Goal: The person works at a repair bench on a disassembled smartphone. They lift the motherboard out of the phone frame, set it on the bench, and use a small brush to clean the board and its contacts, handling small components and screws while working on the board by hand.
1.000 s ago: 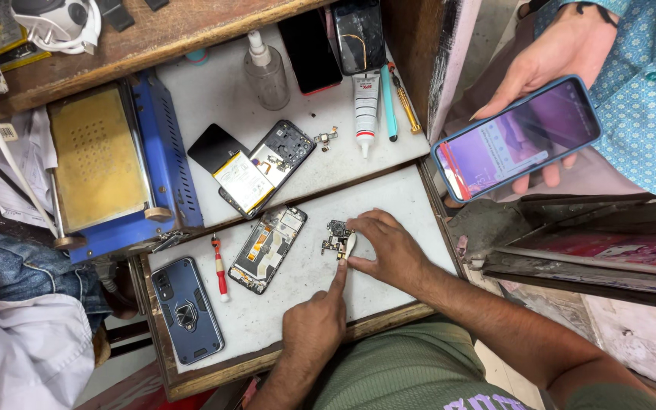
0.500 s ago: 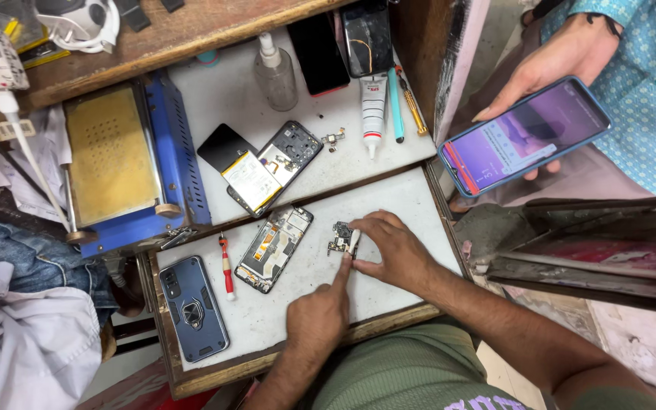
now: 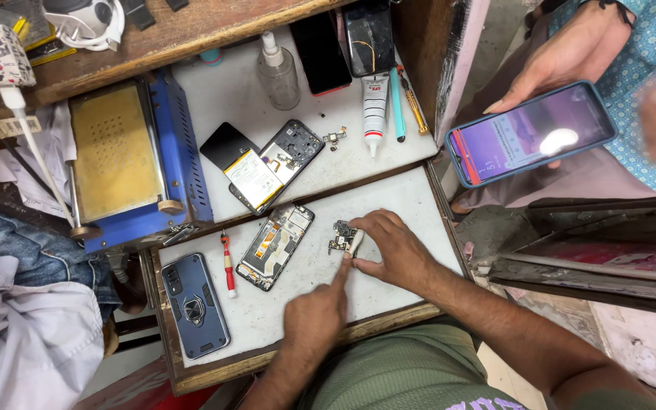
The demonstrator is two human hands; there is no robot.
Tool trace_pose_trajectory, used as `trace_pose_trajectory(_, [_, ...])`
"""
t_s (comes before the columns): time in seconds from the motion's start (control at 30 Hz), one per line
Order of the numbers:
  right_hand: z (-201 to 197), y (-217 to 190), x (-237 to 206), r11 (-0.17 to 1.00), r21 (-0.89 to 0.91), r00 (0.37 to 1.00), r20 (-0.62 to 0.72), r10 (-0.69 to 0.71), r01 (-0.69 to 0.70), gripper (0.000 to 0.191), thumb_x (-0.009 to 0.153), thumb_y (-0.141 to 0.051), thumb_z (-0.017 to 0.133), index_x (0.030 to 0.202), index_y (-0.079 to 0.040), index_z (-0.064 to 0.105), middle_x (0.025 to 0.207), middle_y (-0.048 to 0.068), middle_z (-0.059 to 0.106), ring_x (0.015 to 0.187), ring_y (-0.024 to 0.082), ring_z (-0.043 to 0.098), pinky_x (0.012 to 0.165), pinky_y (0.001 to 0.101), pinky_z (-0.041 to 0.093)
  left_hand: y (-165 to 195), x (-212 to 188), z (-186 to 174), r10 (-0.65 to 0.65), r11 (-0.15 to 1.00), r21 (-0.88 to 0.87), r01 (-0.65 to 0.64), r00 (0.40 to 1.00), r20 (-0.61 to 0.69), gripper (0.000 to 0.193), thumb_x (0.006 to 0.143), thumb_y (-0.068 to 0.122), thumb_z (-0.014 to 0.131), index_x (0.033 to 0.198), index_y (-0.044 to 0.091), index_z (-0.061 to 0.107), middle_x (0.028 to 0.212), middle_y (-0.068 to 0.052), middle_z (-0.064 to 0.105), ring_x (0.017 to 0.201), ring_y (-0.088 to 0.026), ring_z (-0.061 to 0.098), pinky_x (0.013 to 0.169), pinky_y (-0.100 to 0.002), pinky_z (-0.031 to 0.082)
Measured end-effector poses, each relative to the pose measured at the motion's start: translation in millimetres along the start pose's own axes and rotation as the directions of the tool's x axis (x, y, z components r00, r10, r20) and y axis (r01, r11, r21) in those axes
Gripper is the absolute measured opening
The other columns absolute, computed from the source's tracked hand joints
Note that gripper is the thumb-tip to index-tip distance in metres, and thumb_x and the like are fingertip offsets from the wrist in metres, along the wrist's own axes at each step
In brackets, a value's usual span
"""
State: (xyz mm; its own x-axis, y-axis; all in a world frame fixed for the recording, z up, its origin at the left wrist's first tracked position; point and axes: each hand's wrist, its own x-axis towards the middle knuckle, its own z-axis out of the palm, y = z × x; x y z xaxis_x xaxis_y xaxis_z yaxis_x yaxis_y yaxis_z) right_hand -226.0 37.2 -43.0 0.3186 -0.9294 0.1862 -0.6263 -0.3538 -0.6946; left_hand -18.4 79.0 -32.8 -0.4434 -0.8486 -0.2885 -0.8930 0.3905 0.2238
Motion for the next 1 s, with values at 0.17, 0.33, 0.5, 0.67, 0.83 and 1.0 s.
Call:
trace_pose_trajectory(0.17, [-0.1, 1.3, 0.1, 0.999, 0.015, 0.999, -0.023, -0.029, 0.029, 0.068, 0.072, -0.019, 0.088, 0.131, -0.007, 0.056, 0.122, 0.015, 0.063, 0.122, 0.036, 0.057, 0.109, 0.0477, 0.047, -2.4, 0.4, 4.2, 0.022, 0.999, 0.03, -0.021, 0.999, -0.045, 0.063, 0.097, 0.026, 0.057, 0.156, 0.02, 0.04, 0.056, -0.004, 0.061, 0.039, -0.018, 0.059, 0.035, -0.039, 0.051])
trace_pose_trajectory(0.33, [0.5, 1.9, 0.1, 1.0, 0.029, 0.999, 0.039, -0.001, 0.0, 0.068, 0.073, -0.018, 0.088, 0.132, -0.008, 0.055, 0.123, 0.016, 0.062, 0.124, 0.036, 0.056, 0.11, 0.048, 0.046, -8.3, 2.8, 11.6, -0.078, 0.996, -0.031, 0.081, 0.993, 0.091, 0.058, 0.104, 0.026, 0.052, 0.159, 0.021, 0.035, 0.057, -0.004, 0.062, 0.039, -0.017, 0.057, 0.034, -0.036, 0.052])
trace_pose_trajectory(0.5, [-0.9, 1.6, 0.9, 1.0, 0.005, 1.0, 0.01, -0.013, 0.013, 0.07, 0.072, -0.018, 0.089, 0.132, -0.008, 0.055, 0.124, 0.016, 0.062, 0.125, 0.038, 0.055, 0.109, 0.0498, 0.045, -9.6, 2.2, 18.6, -0.044, 0.995, -0.089, 0.038, 0.997, -0.067, 0.058, 0.1, 0.025, 0.056, 0.156, 0.021, 0.041, 0.055, -0.003, 0.061, 0.037, -0.017, 0.056, 0.035, -0.037, 0.051])
trace_pose_trajectory(0.67, [-1.1, -0.3, 2.2, 0.999, 0.043, 1.0, 0.008, -0.018, 0.017, 0.069, 0.071, -0.016, 0.088, 0.132, -0.009, 0.056, 0.124, 0.014, 0.064, 0.124, 0.036, 0.057, 0.109, 0.0485, 0.046, -6.9, 3.5, 13.9, -0.015, 1.0, -0.027, 0.014, 1.0, -0.017, 0.058, 0.101, 0.023, 0.056, 0.157, 0.02, 0.039, 0.056, -0.003, 0.059, 0.037, -0.018, 0.057, 0.034, -0.039, 0.051])
trace_pose_trajectory(0.83, [-0.3, -1.6, 1.1, 1.0, 0.027, 1.0, -0.022, -0.003, 0.004, 0.072, 0.07, -0.017, 0.089, 0.132, -0.007, 0.054, 0.13, 0.019, 0.059, 0.125, 0.039, 0.054, 0.106, 0.048, 0.046, -0.5, 6.5, -1.3, -0.033, 0.999, 0.017, 0.033, 0.999, 0.027, 0.061, 0.1, 0.023, 0.055, 0.158, 0.019, 0.037, 0.056, -0.004, 0.059, 0.038, -0.019, 0.059, 0.032, -0.04, 0.051])
trace_pose_trajectory(1.0, [-0.5, 0.2, 1.3, 1.0, 0.022, 1.0, -0.005, -0.016, 0.016, 0.074, 0.07, -0.017, 0.089, 0.134, -0.007, 0.053, 0.129, 0.015, 0.061, 0.125, 0.036, 0.055, 0.109, 0.0476, 0.045, 5.5, 6.3, -4.8, -0.038, 0.999, -0.008, 0.038, 0.999, -0.035, 0.06, 0.1, 0.023, 0.055, 0.158, 0.019, 0.039, 0.056, -0.005, 0.06, 0.039, -0.021, 0.059, 0.034, -0.041, 0.052])
